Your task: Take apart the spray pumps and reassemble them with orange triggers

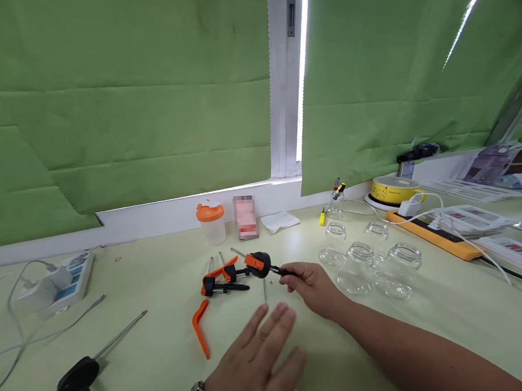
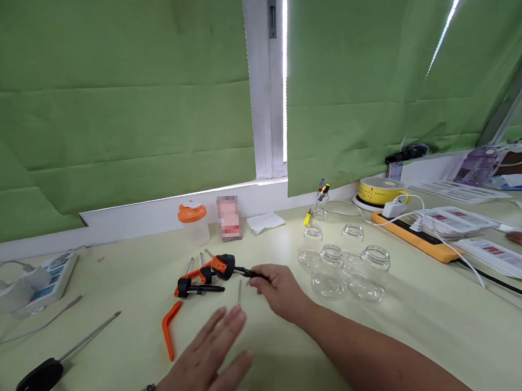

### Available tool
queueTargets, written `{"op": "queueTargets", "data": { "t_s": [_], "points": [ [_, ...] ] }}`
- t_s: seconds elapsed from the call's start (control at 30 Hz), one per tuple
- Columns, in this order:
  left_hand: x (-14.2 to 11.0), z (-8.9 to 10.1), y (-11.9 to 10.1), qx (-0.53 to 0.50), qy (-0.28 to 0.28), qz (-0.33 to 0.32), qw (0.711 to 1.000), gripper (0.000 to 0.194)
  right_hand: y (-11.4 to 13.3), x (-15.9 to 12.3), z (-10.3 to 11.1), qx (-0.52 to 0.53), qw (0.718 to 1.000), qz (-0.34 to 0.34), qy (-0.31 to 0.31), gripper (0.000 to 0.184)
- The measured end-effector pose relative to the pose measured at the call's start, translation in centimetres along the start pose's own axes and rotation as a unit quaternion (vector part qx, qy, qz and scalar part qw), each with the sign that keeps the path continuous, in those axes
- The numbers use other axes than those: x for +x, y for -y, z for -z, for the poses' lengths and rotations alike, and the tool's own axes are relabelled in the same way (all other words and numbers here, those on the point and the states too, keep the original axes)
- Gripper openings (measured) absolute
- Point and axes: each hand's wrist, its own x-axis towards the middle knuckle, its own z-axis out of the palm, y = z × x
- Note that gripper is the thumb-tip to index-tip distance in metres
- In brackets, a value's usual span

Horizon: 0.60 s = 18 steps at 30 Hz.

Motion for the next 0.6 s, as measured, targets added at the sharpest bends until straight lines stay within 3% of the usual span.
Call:
{"op": "queueTargets", "data": {
  "t_s": [0.1,0.27,0.4,0.6],
  "points": [
    [0.3,-0.1,0.0,-0.015,0.072,-0.065,0.995,0.033,-0.7,1.2,0.7,-0.203,0.977,0.038,-0.047,0.023],
    [0.3,-0.3,0.0,-0.032,0.124,-0.065,0.990,0.029,-1.1,3.5,1.1,-0.469,0.882,0.046,-0.007,0.022],
    [0.1,-0.4,-0.1,-0.026,0.141,-0.066,0.987,0.028,-2.4,5.2,1.2,-0.527,0.850,0.017,0.005,0.024],
    [0.0,-0.4,-0.1,-0.022,0.153,-0.071,0.985,0.029,-4.0,6.0,1.0,-0.534,0.845,-0.020,0.027,0.022]
  ]
}}
